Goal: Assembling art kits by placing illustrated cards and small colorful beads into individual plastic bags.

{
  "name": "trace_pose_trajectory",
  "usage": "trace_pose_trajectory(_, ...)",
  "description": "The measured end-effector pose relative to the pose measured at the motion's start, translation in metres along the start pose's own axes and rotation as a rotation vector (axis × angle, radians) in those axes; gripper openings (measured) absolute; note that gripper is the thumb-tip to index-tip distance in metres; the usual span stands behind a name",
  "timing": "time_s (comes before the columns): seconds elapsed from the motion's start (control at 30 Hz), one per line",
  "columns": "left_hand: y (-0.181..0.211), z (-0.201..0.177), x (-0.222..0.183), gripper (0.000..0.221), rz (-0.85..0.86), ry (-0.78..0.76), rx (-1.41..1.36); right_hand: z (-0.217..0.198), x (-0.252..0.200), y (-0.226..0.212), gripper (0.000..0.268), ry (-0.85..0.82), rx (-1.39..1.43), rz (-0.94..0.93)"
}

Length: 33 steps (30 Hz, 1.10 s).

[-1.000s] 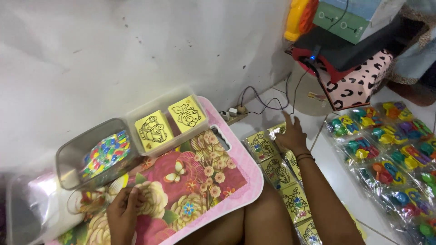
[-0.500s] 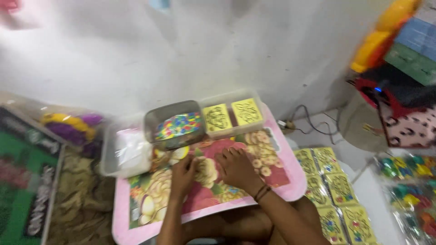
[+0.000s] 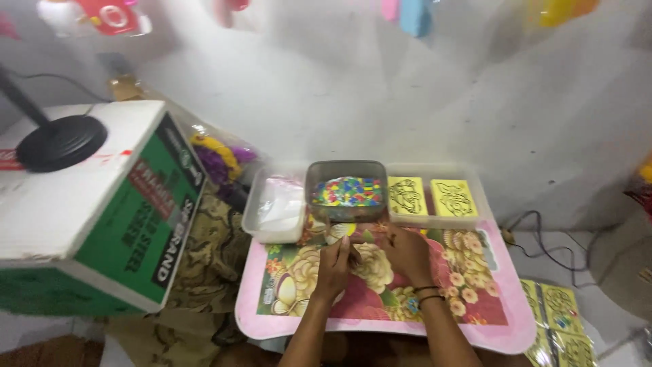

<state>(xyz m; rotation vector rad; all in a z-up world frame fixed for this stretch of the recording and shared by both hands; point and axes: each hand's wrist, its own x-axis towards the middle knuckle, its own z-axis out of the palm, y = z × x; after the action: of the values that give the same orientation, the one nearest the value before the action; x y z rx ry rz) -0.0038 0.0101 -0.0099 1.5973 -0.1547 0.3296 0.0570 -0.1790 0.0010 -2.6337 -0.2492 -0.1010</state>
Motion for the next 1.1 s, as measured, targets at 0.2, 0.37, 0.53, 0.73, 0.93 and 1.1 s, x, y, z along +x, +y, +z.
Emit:
trace_pose_trajectory(0.2, 0.037, -0.061, 0.019, 0.051, 0.368, 0.273, 0.164, 0.01, 0.003, 0.005, 0.023, 0.056, 0.126, 0.131)
trace_pose_trajectory(0.37, 0.081, -0.113, 0.06, 0.021, 0.27, 0.395, 0.547, 0.01, 0.0, 0.005, 0.025, 0.098, 0.194, 0.077)
trace_pose_trajectory(0.53, 0.033, -0.155, 0.1, 0.022, 0.196, 0.164, 0.977, 0.004, -0.003, -0.002, 0.027, 0.155, 0.246, 0.036)
trace_pose_trajectory(0.73, 0.004, -0.174, 0.124, 0.027, -0.197, -0.221, 1.208, 0.007, -0.002, 0.0, 0.028, 0.124, 0.227, 0.066)
trace_pose_trajectory(0.93, -0.008, -0.17, 0.13, 0.03, -0.38, -0.358, 1.211, 0.005, -0.005, -0.001, 0.034, 0.136, 0.27, 0.064)
trace_pose_trajectory(1.1, 0.015, -0.16, 0.123, 0.024, -0.512, -0.284, 1.128, 0.003, -0.004, -0.003, 0.03, 0.124, 0.27, 0.085)
